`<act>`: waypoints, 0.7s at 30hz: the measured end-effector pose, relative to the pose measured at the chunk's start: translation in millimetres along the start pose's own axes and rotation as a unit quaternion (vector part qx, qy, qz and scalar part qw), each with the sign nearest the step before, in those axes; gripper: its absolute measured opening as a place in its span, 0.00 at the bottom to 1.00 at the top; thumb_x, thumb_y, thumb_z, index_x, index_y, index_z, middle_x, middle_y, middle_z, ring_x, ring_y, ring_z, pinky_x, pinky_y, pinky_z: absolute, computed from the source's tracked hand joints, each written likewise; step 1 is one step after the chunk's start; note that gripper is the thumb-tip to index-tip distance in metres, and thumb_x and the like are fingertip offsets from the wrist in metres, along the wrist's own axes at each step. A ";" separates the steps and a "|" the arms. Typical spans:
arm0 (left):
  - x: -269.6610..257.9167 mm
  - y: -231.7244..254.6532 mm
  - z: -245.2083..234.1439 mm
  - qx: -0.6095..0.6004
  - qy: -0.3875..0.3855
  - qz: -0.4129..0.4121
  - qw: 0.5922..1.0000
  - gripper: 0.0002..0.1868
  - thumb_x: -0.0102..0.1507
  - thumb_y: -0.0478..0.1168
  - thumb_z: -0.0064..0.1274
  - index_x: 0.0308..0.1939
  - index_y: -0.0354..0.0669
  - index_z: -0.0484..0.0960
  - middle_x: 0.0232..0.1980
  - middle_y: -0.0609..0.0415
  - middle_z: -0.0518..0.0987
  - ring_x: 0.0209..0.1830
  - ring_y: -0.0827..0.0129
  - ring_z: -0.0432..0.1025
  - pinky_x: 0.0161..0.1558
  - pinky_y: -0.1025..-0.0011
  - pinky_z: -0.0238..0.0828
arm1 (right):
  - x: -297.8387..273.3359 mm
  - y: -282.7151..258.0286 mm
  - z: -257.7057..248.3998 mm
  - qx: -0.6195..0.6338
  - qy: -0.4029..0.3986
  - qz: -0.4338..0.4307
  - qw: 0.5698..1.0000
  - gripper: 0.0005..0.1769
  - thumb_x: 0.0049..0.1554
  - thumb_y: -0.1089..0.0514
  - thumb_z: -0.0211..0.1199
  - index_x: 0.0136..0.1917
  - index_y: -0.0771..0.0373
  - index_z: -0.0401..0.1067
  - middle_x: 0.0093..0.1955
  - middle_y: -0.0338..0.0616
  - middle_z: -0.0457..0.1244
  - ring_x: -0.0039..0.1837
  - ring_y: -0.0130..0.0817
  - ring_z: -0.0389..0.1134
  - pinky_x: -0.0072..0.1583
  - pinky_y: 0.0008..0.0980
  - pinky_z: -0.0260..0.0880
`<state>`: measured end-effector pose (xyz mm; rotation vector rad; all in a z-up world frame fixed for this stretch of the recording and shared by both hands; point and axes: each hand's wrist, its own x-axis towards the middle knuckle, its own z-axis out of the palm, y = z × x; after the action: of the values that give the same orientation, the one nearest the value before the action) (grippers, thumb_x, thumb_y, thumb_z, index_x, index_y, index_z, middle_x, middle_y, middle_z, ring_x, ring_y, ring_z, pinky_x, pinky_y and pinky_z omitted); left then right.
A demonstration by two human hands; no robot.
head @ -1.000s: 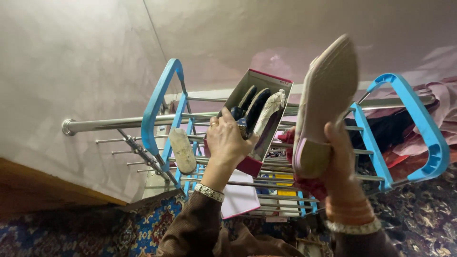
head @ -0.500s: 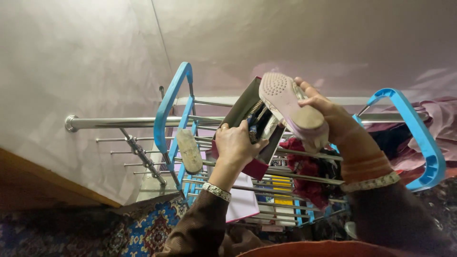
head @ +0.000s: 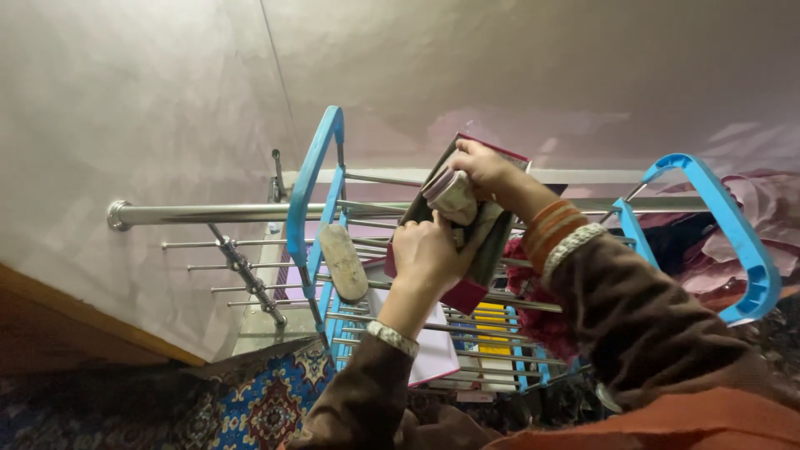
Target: Cleaning various shoes with a sponge and organizing them into boxes or onto a rack.
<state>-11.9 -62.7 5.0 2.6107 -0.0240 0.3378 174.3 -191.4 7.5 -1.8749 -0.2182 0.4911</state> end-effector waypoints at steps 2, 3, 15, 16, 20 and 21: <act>-14.7 -2.4 1.7 -0.006 0.038 0.030 0.999 0.32 0.63 0.65 0.55 0.47 0.35 0.77 0.36 0.40 0.82 0.40 0.47 0.77 0.47 0.55 0.69 | 27.6 19.9 -0.7 0.002 0.020 -0.018 1.000 0.34 0.60 0.55 0.56 0.77 0.63 0.58 0.55 0.50 0.64 0.51 0.36 0.66 0.47 0.34 0.68; -24.1 -3.9 3.6 -0.013 0.071 0.060 0.996 0.29 0.63 0.61 0.56 0.46 0.35 0.77 0.38 0.41 0.82 0.39 0.48 0.77 0.45 0.55 0.69 | 40.4 32.7 0.4 0.005 0.042 -0.031 0.999 0.33 0.59 0.56 0.57 0.75 0.65 0.59 0.57 0.49 0.67 0.54 0.35 0.70 0.52 0.34 0.72; -38.1 -11.3 1.2 -0.014 0.162 0.144 0.976 0.35 0.57 0.62 0.58 0.51 0.33 0.77 0.39 0.41 0.79 0.40 0.50 0.74 0.46 0.57 0.65 | -92.3 -83.1 54.4 -0.538 0.158 -0.117 0.820 0.21 0.61 0.40 0.57 0.62 0.47 0.78 0.61 0.50 0.69 0.62 0.52 0.70 0.62 0.48 0.70; -39.9 -11.7 0.0 -0.016 0.159 0.146 0.976 0.35 0.57 0.62 0.58 0.51 0.33 0.77 0.39 0.41 0.79 0.40 0.50 0.74 0.46 0.57 0.65 | -97.6 -80.0 50.7 -0.537 0.158 -0.113 0.821 0.21 0.61 0.40 0.57 0.62 0.47 0.78 0.61 0.50 0.69 0.62 0.52 0.70 0.62 0.48 0.70; -37.7 -22.1 6.7 -0.019 0.163 0.164 0.973 0.30 0.61 0.58 0.56 0.47 0.29 0.79 0.36 0.41 0.79 0.38 0.51 0.73 0.46 0.57 0.65 | -109.6 -76.8 41.8 -0.434 -0.045 -0.323 0.840 0.26 0.54 0.44 0.67 0.63 0.55 0.76 0.63 0.48 0.66 0.62 0.46 0.70 0.63 0.43 0.71; -37.4 -25.1 12.7 -0.030 0.182 0.180 0.966 0.26 0.63 0.55 0.54 0.44 0.30 0.80 0.36 0.43 0.79 0.38 0.53 0.73 0.48 0.58 0.66 | -114.1 -75.9 39.9 -0.404 -0.104 -0.345 0.841 0.28 0.51 0.47 0.71 0.63 0.57 0.75 0.64 0.48 0.66 0.62 0.45 0.69 0.63 0.42 0.71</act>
<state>-43.2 -48.7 -26.8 2.4361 -0.3796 0.9251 61.2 -174.0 92.9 -2.3385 -1.3742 0.0737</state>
